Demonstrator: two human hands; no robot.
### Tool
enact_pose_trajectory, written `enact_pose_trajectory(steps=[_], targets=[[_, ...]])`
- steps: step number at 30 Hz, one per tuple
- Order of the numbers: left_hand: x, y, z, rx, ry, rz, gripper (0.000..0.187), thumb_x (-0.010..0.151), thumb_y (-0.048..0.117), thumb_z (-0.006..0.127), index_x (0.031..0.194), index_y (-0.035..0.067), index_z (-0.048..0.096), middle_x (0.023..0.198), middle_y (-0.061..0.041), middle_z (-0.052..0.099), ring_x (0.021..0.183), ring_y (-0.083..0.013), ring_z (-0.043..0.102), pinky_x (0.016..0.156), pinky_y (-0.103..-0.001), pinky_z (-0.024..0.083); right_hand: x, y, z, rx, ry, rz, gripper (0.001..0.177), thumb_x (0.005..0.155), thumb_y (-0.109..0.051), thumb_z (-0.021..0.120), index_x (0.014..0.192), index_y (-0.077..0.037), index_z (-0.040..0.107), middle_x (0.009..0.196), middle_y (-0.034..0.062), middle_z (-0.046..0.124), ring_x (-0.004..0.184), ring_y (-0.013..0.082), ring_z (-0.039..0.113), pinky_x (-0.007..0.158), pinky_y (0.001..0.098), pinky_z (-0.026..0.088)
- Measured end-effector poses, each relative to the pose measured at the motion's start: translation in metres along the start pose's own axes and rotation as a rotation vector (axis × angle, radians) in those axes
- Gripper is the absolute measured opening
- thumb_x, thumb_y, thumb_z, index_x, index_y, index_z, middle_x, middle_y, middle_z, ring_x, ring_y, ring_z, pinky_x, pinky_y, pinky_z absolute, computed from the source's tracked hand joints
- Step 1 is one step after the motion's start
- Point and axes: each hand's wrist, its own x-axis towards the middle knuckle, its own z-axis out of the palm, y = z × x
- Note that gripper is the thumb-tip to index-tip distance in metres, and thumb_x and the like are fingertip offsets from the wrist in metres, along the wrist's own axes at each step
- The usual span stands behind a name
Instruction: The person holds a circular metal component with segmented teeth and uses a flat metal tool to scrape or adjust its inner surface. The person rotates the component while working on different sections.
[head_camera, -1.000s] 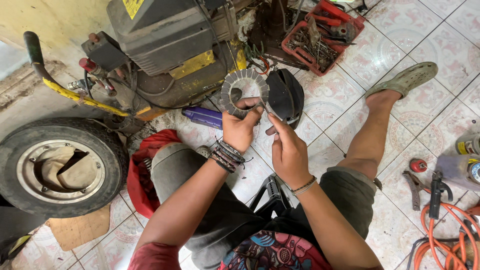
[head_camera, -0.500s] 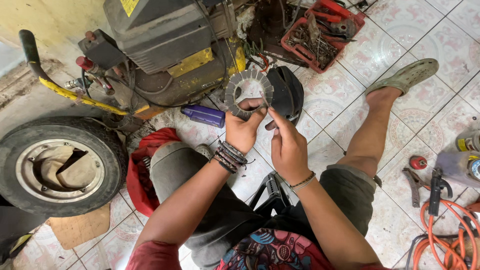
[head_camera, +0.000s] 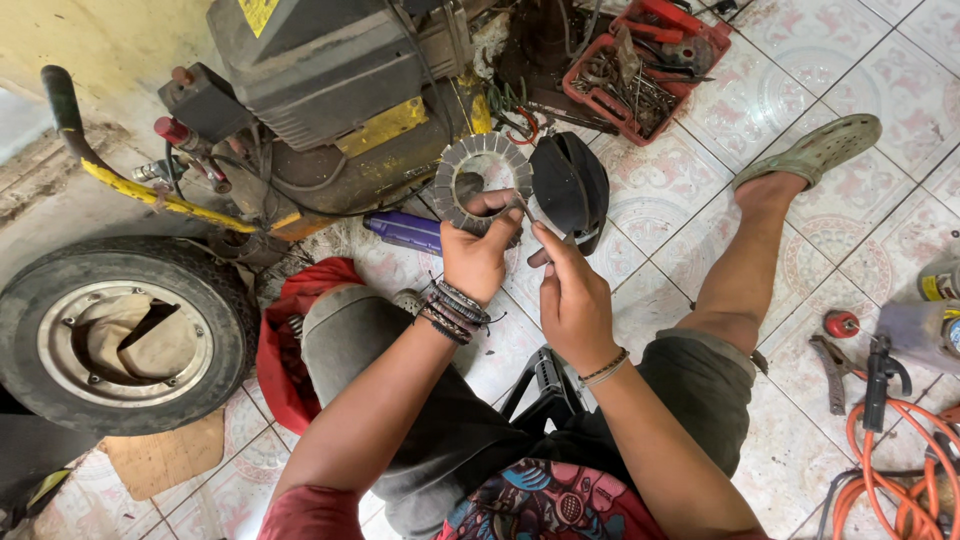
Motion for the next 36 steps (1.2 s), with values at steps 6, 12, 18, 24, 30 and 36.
enact_pose_trajectory(steps=[6,12,18,24,30,36], targets=[[-0.006,0.012,0.005,0.014,-0.048,-0.010,0.013,0.076,-0.001,0.068,0.088,0.002,0.071,0.072,-0.005,0.065,0.076,-0.0063,0.051,0.065,-0.025,0.048,0.013,-0.012,-0.007,-0.007,0.025,-0.027,0.044,0.090,0.001,0.036,0.131,-0.006,0.052,0.094,0.0094,0.067,0.083,0.0281,0.066,0.067,0.0380,0.054],[-0.003,0.008,0.003,-0.007,-0.026,0.003,0.012,0.076,0.000,0.067,0.088,0.002,0.071,0.071,-0.003,0.064,0.074,-0.0056,0.051,0.064,-0.024,0.047,0.002,0.000,0.000,0.002,0.016,-0.014,0.044,0.090,0.000,0.037,0.131,-0.006,0.052,0.088,0.0086,0.066,0.080,0.0296,0.065,0.066,0.0375,0.054],[-0.004,0.013,0.005,-0.011,-0.023,0.008,0.013,0.077,0.000,0.067,0.090,0.001,0.070,0.074,-0.005,0.065,0.076,-0.0067,0.052,0.067,-0.025,0.048,0.009,-0.007,-0.002,-0.008,0.022,-0.030,0.045,0.090,0.001,0.037,0.131,-0.007,0.052,0.088,0.0072,0.065,0.080,0.0261,0.065,0.069,0.0373,0.053],[-0.004,0.009,0.003,-0.012,-0.045,-0.010,0.012,0.078,0.001,0.067,0.089,0.003,0.070,0.073,-0.004,0.066,0.077,-0.0048,0.050,0.065,-0.024,0.048,0.006,-0.006,-0.001,0.013,0.031,-0.013,0.043,0.091,0.001,0.038,0.130,-0.006,0.053,0.085,0.0080,0.065,0.079,0.0286,0.065,0.068,0.0375,0.053],[-0.001,0.005,0.001,-0.001,-0.018,0.024,0.012,0.077,0.000,0.068,0.089,0.002,0.070,0.073,-0.005,0.065,0.074,-0.0066,0.053,0.066,-0.024,0.047,0.005,-0.003,-0.001,-0.004,0.018,-0.020,0.044,0.090,0.001,0.038,0.131,-0.007,0.052,0.085,0.0076,0.065,0.078,0.0271,0.064,0.067,0.0367,0.053],[-0.006,0.006,0.004,0.018,-0.052,0.003,0.012,0.076,0.000,0.069,0.089,0.001,0.070,0.070,-0.006,0.065,0.074,-0.0063,0.050,0.063,-0.025,0.048,0.016,-0.012,-0.005,-0.014,0.051,-0.041,0.043,0.091,0.001,0.037,0.130,-0.005,0.053,0.089,0.0093,0.066,0.082,0.0257,0.066,0.068,0.0367,0.054]])
